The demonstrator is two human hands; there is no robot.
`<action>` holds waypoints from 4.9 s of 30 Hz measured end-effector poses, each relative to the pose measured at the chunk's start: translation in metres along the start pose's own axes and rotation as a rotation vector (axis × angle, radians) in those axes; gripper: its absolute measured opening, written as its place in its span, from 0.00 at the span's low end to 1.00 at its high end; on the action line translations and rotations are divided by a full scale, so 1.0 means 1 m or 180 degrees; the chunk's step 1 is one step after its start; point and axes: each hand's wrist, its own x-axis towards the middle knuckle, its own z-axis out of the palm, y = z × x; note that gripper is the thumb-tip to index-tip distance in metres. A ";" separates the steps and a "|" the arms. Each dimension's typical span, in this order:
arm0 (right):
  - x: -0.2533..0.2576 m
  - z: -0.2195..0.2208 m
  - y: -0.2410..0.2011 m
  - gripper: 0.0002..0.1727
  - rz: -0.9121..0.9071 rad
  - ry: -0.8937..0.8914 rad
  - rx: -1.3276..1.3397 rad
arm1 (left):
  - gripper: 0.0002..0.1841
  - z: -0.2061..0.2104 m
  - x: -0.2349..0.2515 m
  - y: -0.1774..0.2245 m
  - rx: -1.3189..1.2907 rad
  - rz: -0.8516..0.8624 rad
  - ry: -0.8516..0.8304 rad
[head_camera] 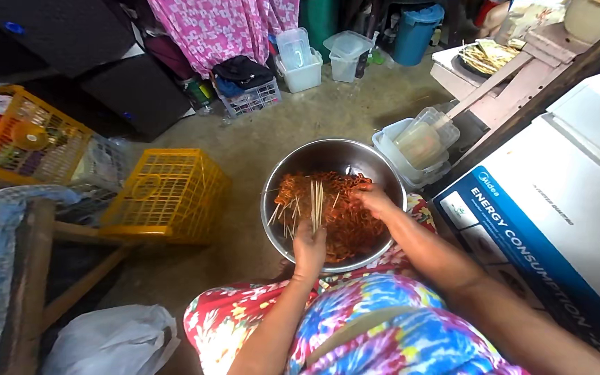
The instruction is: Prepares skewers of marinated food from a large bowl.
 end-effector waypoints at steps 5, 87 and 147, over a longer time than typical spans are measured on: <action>0.004 -0.002 0.004 0.11 -0.0095 -0.0014 -0.1125 | 0.06 0.000 0.001 0.003 0.0163 0.0000 0.0080; -0.001 -0.011 -0.003 0.08 -0.0411 -0.0782 0.0762 | 0.04 -0.002 0.001 -0.004 -0.0218 0.0050 -0.0491; -0.007 -0.001 0.004 0.06 -0.1107 -0.1107 -0.0140 | 0.05 0.000 0.000 0.001 0.0087 -0.0022 -0.0475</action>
